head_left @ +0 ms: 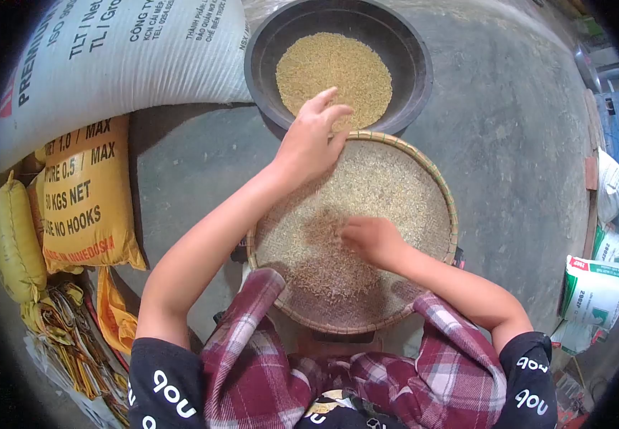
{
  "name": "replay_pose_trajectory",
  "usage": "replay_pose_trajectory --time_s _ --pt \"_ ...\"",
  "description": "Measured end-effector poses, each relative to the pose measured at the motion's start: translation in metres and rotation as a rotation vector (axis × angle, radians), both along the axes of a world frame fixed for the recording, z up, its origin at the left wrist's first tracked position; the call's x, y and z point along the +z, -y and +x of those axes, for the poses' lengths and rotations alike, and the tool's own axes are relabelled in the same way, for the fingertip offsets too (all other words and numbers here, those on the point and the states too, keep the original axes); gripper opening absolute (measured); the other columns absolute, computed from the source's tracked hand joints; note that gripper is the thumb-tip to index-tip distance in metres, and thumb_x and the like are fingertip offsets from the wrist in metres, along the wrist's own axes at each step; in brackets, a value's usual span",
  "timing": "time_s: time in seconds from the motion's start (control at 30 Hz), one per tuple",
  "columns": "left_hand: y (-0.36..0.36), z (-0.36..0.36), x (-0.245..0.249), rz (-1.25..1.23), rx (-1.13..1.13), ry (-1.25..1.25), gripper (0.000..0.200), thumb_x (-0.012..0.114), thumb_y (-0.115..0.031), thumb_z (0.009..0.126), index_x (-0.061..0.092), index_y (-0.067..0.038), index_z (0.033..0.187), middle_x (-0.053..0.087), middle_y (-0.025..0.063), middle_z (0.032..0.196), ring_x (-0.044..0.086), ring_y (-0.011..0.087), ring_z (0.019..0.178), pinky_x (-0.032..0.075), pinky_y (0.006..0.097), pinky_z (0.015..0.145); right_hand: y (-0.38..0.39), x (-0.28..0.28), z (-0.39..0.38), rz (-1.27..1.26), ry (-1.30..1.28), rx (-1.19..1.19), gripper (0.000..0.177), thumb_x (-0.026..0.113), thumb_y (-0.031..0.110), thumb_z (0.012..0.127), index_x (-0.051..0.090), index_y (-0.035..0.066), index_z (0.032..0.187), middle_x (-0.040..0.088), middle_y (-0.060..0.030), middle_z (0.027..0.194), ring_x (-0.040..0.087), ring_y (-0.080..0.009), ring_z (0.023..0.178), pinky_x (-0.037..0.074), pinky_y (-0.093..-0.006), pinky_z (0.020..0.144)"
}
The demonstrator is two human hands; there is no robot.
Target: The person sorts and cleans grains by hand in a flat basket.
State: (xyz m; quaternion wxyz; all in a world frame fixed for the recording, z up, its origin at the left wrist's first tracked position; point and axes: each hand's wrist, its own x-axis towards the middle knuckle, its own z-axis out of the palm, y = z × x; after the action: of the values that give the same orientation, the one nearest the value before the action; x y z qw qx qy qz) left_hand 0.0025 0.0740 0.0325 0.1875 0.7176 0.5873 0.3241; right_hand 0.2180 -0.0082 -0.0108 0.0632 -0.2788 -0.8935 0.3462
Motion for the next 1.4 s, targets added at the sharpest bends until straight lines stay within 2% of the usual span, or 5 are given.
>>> replay_pose_trajectory --time_s 0.23,0.57,0.87,1.13,1.4 --pt "0.052 -0.001 -0.012 -0.032 -0.022 0.018 0.024 0.068 -0.008 0.082 0.068 -0.007 0.106 0.06 0.0157 0.126 0.055 0.0338 0.119 0.044 0.0412 0.101 -0.012 0.014 0.008 -0.397 -0.099 -0.357 0.01 0.069 0.003 0.075 0.071 0.004 0.086 0.068 -0.0134 0.078 0.068 -0.0258 0.07 0.054 -0.0342 0.066" --pt "0.107 0.014 -0.026 -0.235 -0.155 -0.053 0.041 0.07 -0.004 0.077 0.061 -0.007 0.117 0.06 0.0152 0.112 0.058 0.034 0.108 0.048 0.0408 0.092 -0.019 -0.008 0.025 -0.788 -0.181 -0.591 0.016 0.067 0.003 0.082 0.073 0.003 0.097 0.072 -0.0041 0.077 0.063 -0.006 0.062 0.049 -0.0246 0.053" --pt "0.116 0.027 -0.025 -0.343 -0.084 -0.042 0.053 0.076 -0.009 0.074 0.056 -0.008 0.123 0.056 0.015 0.113 0.059 0.0358 0.104 0.05 0.0414 0.086 -0.027 0.02 0.028 -0.215 0.013 -0.427 0.044 0.08 0.006 0.067 0.066 0.006 0.109 0.059 -0.0088 0.089 0.062 -0.0232 0.075 0.051 -0.0342 0.069" --pt "0.118 0.033 -0.038 -0.51 -0.123 -0.04 0.018 0.072 -0.012 0.08 0.066 -0.003 0.094 0.062 0.014 0.089 0.063 0.0327 0.09 0.052 0.0402 0.077 -0.014 0.012 0.026 -0.151 0.032 -0.289 0.018 0.074 0.007 0.075 0.064 0.004 0.09 0.061 -0.0121 0.09 0.063 -0.0321 0.084 0.052 -0.041 0.073" --pt "0.106 0.02 -0.025 -0.556 -0.019 0.111 0.014 0.068 -0.005 0.083 0.073 -0.002 0.095 0.072 0.0152 0.085 0.071 0.0214 0.076 0.055 0.0324 0.068 -0.024 0.012 0.029 -0.037 -0.015 -0.338 0.005 0.065 0.008 0.082 0.067 0.005 0.085 0.062 -0.0121 0.084 0.064 -0.0324 0.08 0.052 -0.0414 0.069"
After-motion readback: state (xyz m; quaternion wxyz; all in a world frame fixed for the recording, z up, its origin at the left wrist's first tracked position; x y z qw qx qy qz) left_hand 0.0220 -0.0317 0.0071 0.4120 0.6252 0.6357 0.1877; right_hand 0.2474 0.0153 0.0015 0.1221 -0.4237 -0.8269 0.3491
